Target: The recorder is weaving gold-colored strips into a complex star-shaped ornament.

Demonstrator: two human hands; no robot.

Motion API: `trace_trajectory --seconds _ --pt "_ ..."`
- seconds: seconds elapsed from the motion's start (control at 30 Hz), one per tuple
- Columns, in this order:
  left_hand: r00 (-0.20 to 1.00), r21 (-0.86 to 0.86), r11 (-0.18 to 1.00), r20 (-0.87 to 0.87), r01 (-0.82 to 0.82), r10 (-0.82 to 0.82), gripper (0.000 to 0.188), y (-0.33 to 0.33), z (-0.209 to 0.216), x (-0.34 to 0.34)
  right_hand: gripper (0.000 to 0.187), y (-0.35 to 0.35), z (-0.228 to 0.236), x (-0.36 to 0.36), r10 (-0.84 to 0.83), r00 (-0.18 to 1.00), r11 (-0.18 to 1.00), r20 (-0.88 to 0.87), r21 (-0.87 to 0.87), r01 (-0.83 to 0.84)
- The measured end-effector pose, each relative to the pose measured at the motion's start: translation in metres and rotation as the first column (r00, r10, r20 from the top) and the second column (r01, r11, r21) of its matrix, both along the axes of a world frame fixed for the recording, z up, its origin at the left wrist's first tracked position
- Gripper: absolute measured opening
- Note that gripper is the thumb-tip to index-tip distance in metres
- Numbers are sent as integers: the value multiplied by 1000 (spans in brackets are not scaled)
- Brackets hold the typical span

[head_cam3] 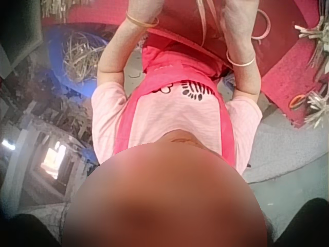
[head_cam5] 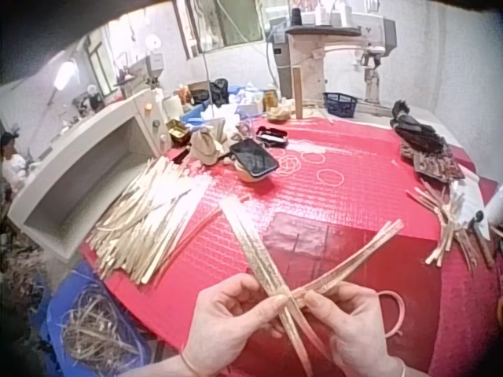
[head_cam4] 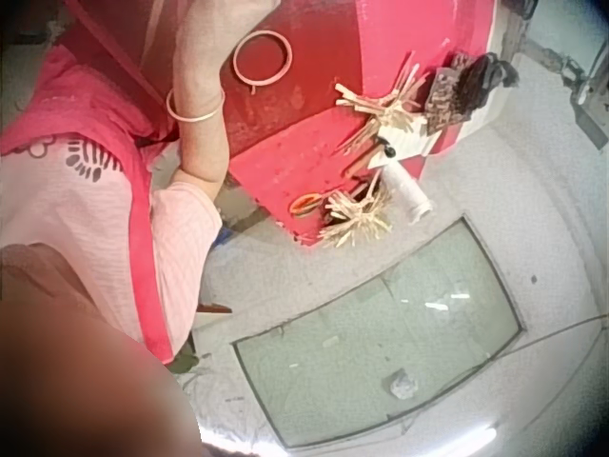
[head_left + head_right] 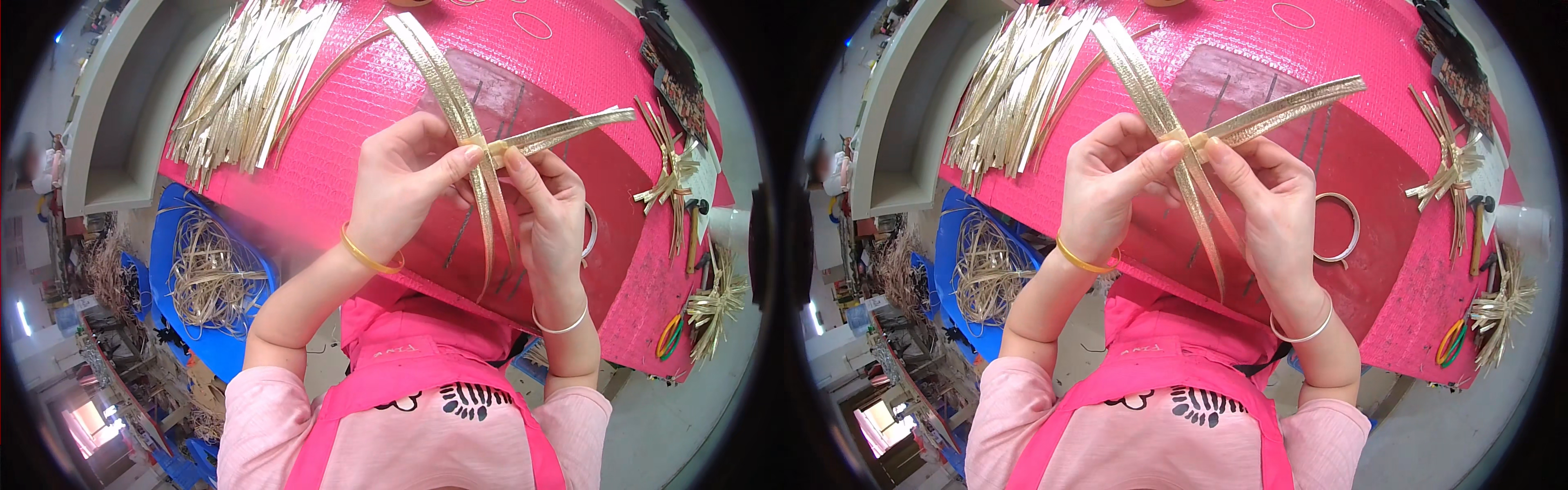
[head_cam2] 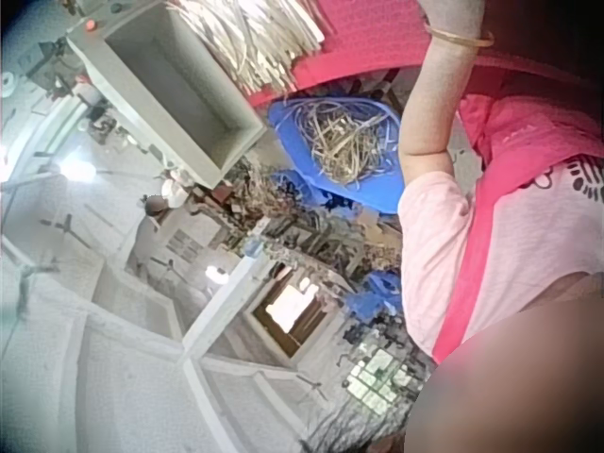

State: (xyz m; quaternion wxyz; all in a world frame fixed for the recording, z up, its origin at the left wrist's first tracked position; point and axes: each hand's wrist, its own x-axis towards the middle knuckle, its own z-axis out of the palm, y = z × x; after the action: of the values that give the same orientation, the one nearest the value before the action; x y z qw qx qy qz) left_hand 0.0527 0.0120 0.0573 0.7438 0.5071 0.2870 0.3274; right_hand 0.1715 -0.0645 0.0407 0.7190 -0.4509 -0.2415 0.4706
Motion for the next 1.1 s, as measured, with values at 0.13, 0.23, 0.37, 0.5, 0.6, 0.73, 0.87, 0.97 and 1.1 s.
trace_trajectory --seconds 0.13,0.23,0.37,0.5,0.6,0.73,0.87,0.97,1.1 --pt "1000 -15 1000 19 8 -7 11 -2 -3 1 13 -2 6 -4 -50 953 999 299 -5 53" --pt "998 123 992 -56 39 -32 11 -2 1 1 13 -4 11 2 -50 899 990 434 -95 101" --pt "970 996 0 -91 94 224 16 20 7 -3 13 -4 18 6 23 968 997 250 -73 -5" --pt "965 930 343 -198 128 174 12 16 11 -2 13 3 11 17 233 954 971 -187 -11 -240" --pt "975 202 970 -203 137 -96 16 7 14 -5 13 3 11 18 199 975 979 -102 -14 -201" --pt "976 -58 984 -134 166 -172 15 6 22 -6 12 1 18 11 134 990 991 36 -1 -134" --pt "979 308 949 -203 60 5 20 6 5 1 12 4 20 16 70 962 996 265 -66 -54" --pt "954 977 213 -85 23 287 13 10 3 6 16 5 26 30 193 878 976 439 -182 -123" --pt "949 992 72 -122 105 290 12 16 4 3 20 13 24 41 351 936 916 24 -216 -338"
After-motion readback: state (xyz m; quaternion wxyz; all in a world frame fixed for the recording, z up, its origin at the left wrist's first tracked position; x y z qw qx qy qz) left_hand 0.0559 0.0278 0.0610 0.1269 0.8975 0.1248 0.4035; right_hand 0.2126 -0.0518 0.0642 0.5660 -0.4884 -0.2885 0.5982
